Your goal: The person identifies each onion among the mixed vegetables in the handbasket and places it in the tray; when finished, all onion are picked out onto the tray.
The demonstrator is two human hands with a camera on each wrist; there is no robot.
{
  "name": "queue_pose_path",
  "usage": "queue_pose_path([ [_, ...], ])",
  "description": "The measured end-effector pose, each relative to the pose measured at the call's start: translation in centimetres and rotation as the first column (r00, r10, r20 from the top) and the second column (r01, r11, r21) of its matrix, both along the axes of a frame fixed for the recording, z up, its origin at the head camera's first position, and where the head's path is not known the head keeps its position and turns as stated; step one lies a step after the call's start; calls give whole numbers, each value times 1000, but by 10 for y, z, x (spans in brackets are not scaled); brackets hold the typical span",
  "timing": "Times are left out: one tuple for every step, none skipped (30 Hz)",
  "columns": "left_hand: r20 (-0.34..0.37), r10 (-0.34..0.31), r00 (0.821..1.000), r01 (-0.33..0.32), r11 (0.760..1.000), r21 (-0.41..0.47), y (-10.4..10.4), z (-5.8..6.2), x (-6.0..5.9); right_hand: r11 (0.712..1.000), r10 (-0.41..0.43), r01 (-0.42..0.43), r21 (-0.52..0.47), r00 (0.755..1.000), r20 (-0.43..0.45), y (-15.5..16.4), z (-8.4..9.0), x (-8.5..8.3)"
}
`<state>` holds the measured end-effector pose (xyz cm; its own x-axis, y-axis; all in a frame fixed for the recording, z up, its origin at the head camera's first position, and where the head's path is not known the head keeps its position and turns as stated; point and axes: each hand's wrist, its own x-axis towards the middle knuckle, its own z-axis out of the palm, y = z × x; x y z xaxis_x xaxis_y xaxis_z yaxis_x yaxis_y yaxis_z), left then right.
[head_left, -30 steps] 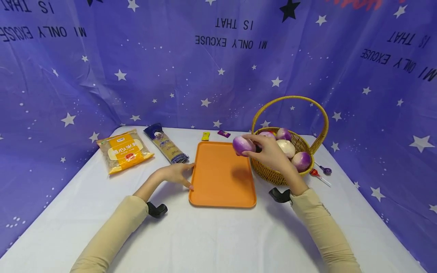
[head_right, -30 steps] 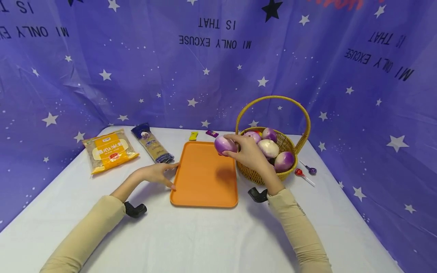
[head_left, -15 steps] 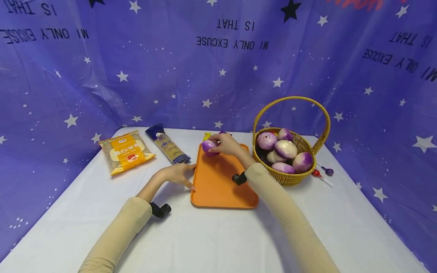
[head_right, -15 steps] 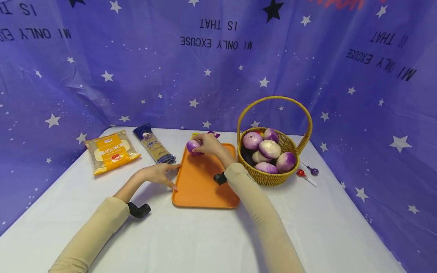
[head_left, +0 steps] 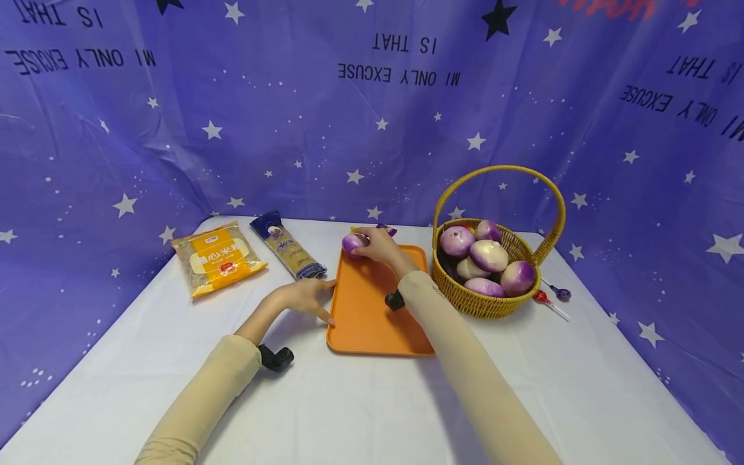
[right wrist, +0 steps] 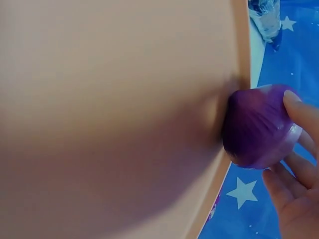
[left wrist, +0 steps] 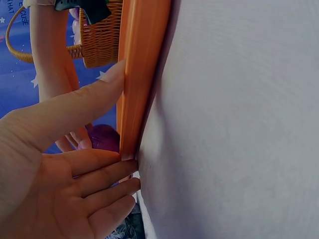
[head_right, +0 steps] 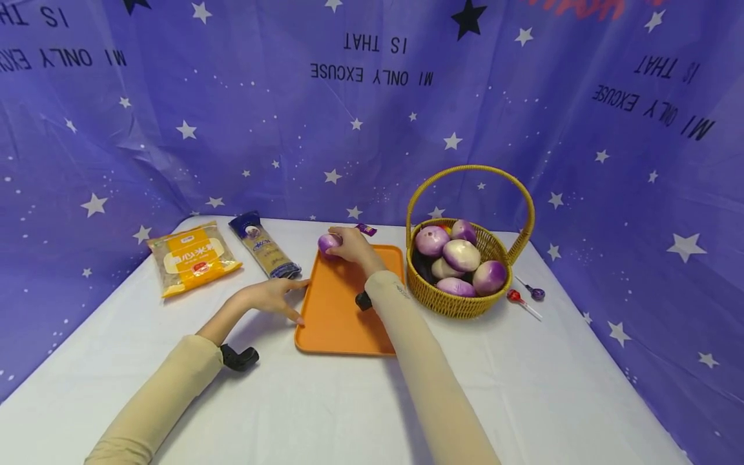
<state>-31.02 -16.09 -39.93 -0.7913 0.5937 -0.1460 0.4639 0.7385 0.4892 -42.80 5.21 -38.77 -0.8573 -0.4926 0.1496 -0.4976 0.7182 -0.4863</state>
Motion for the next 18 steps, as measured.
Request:
queue_pose_path([
  [0, -2, 1000, 2, 1000, -1, 0, 0, 0, 1000, 1, -1, 5, 1000, 2, 0, 0, 1],
  [3, -1, 1000, 1, 1000, -3, 0, 0, -1, 1000, 4, -4, 8, 1000, 2, 0, 1, 1],
  [4, 0, 1000, 0, 1000, -3, 0, 1, -1, 1000, 8, -8, 12, 1000, -2, 1, 2, 2],
  [7, 1, 1000, -1, 1000, -3, 0, 1, 0, 1000, 14, -13, 12, 1000, -8, 2, 2, 4],
  [9, 1, 1000, -1, 1000, -2, 0, 1, 0, 1000, 16, -16, 5, 1000, -12, 3, 2, 5],
  [11, 1, 1000, -1, 1000, -1, 0, 1, 0, 1000, 16, -16, -1, 1000, -23, 4, 2, 6],
  [13, 2, 1000, -2, 1000, 0, 0, 2, 0, 1000, 17, -17, -12, 999, -34, 6, 3, 8],
  [14, 4, 1000, -4, 1000, 0, 0, 2, 1, 999, 18, -20, -26, 999, -43, 8, 3, 9],
  [19, 8, 1000, -8, 1000, 0, 0, 2, 0, 999, 20, -23, -39, 998, -52, 10, 3, 11],
  [21, 10, 1000, -10, 1000, -2, 0, 2, 1, 998, 23, -26, -55, 998, -57, 12, 4, 13],
  [22, 13, 1000, -13, 1000, -5, 0, 2, 1, 997, 21, -25, -68, 998, -60, 13, 6, 16],
  [27, 20, 999, -19, 1000, -9, 0, 2, 1, 996, 22, -27, -81, 998, -62, 16, 9, 19],
  [31, 25, 999, -25, 1000, -12, 0, 2, 1, 994, 27, -33, -102, 998, -63, 18, 12, 24],
  [35, 29, 999, -29, 999, -17, -1, 2, 1, 991, 34, -42, -125, 998, -61, 22, 16, 28],
  [38, 32, 999, -31, 999, -18, -1, 2, 1, 988, 41, -50, -149, 997, -59, 25, 21, 34],
  [32, 31, 999, -31, 999, -22, -1, 2, 1, 983, 51, -60, -176, 997, -56, 29, 26, 40],
  [32, 34, 999, -33, 999, -22, -2, 2, 0, 977, 61, -72, -200, 996, -62, 34, 31, 46],
  [35, 36, 999, -35, 999, -19, -2, 2, 0, 969, 76, -92, -228, 994, -75, 39, 36, 51],
])
